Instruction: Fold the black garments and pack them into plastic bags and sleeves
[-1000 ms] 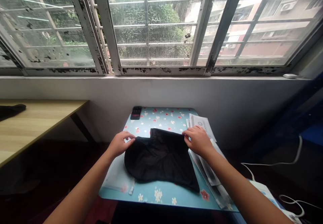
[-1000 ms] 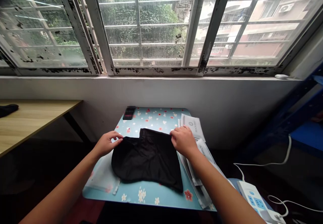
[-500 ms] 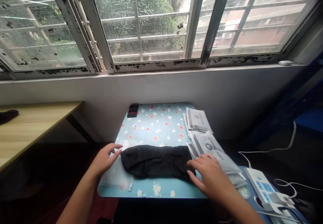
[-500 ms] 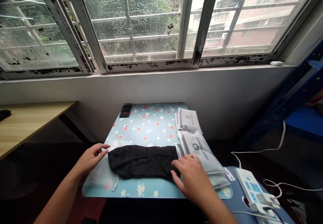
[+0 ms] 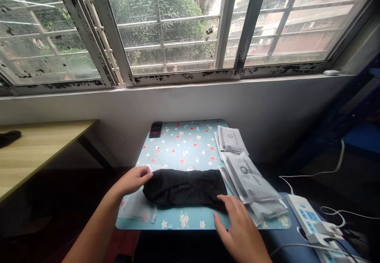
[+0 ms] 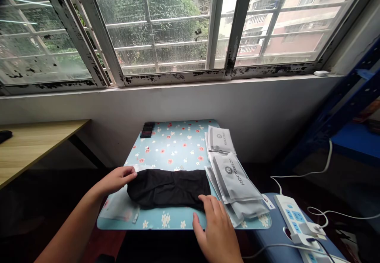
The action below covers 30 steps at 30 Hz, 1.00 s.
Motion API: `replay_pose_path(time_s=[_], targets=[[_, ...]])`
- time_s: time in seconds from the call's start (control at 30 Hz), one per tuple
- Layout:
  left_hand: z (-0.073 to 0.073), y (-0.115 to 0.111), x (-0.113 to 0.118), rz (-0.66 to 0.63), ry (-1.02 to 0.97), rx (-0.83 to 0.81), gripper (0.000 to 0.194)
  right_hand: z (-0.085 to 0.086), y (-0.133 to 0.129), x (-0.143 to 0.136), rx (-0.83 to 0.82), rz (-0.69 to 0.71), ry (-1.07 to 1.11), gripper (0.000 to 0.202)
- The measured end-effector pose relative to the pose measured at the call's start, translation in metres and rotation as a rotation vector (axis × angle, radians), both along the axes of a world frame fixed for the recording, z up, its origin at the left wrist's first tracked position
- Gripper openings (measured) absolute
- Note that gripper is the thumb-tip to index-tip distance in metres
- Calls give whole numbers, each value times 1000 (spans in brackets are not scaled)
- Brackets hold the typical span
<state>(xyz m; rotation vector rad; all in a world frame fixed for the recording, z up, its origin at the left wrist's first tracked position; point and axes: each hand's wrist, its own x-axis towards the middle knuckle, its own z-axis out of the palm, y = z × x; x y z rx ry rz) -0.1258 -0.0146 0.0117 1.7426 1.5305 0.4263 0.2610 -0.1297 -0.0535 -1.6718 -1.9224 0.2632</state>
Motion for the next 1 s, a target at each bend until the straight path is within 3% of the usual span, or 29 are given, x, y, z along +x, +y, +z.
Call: replay_pose_path(time_s=[0.1,0.17,0.37,0.5,0.6,0.7,0.83,1.0], targets=[[18,-7,24,-47,-554,-103,47,-11,-6,1,-11,-54,84,47],[25,-11,40,-49,-676,-99,49,-16,-8,-3,-29,-127,130,54],[14,-25,73,-43,-89,144,37,-19,1,-12,-30,-206,38,67],[-1,-47,97,-185,165,255,30,-16,19,-14,-24,-200,-38,67],[-13,-56,111,-267,313,282,29,-14,33,-18,-30,-145,-108,53],[-20,-54,115,-215,328,285,13,-13,39,-20,-40,-106,-140,37],[-17,-47,112,-90,132,290,14,-10,38,-19,-7,-77,-120,36],[-7,-44,117,-212,110,254,35,-1,45,-19,-38,-94,-73,48]])
